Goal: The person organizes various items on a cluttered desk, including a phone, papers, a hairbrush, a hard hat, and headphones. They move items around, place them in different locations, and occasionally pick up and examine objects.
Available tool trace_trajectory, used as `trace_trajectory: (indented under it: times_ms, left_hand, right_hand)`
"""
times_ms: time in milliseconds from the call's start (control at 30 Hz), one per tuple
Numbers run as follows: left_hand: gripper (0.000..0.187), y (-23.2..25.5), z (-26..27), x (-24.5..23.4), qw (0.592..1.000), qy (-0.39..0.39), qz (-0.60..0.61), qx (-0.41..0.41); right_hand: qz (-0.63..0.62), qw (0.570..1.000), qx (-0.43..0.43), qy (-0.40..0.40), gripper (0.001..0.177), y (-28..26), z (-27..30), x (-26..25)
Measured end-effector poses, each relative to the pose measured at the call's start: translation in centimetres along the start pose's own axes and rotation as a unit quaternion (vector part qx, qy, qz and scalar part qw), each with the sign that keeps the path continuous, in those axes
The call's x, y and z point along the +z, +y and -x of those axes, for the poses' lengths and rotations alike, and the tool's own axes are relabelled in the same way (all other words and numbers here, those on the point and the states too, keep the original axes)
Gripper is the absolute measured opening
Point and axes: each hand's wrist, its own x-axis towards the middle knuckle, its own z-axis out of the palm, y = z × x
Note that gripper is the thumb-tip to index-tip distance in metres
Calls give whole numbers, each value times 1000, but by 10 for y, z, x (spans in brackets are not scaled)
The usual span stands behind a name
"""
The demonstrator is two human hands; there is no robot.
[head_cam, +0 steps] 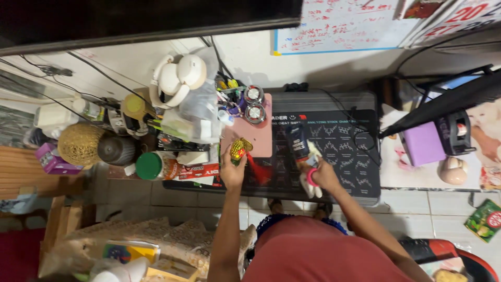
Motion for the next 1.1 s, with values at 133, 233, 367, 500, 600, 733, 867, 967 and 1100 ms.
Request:
trace_trajectory:
  times_ms: [133, 233, 367, 500, 600, 733, 867, 967, 1100]
  left_hand:
    - [66, -22, -35, 31, 999, 20, -7, -49]
    - [69, -42, -43, 48, 997, -24, -12, -69]
    - [71, -63, -36, 48, 993, -76, 0, -95]
    - [59, -72, -20, 19, 1000, -11, -3, -5]
    - [53, -66, -14, -2, 998, -37, 19, -40]
    - [46, -48, -3, -15, 996, -40, 63, -43]
    - [31, -12, -2, -24, 988, -50, 140, 29]
    - [29, 16, -29, -56, 976, -44, 164, 138]
    - [32, 26, -162, -119, 974, 114, -69, 183]
  right_hand:
    - [-199, 969, -49, -136, 40, -10, -36, 78]
    - [-225, 961, -52, -154, 39, -2, -69, 141]
    - [-35, 985, -148, -79, 52, 3, -103, 187]
    - [131, 980, -149, 28, 65, -10, -105, 196]
    - [176, 981, -80, 0, 75, -34, -88, 176]
    - [225, 966, -126, 5, 89, -66, -63, 144]
    - [252, 958, -133, 13, 92, -89, -43, 113]
    - [234, 958, -161, 45, 76, -100, -34, 97]
    - [202, 956, -201, 73, 60, -106, -24, 92]
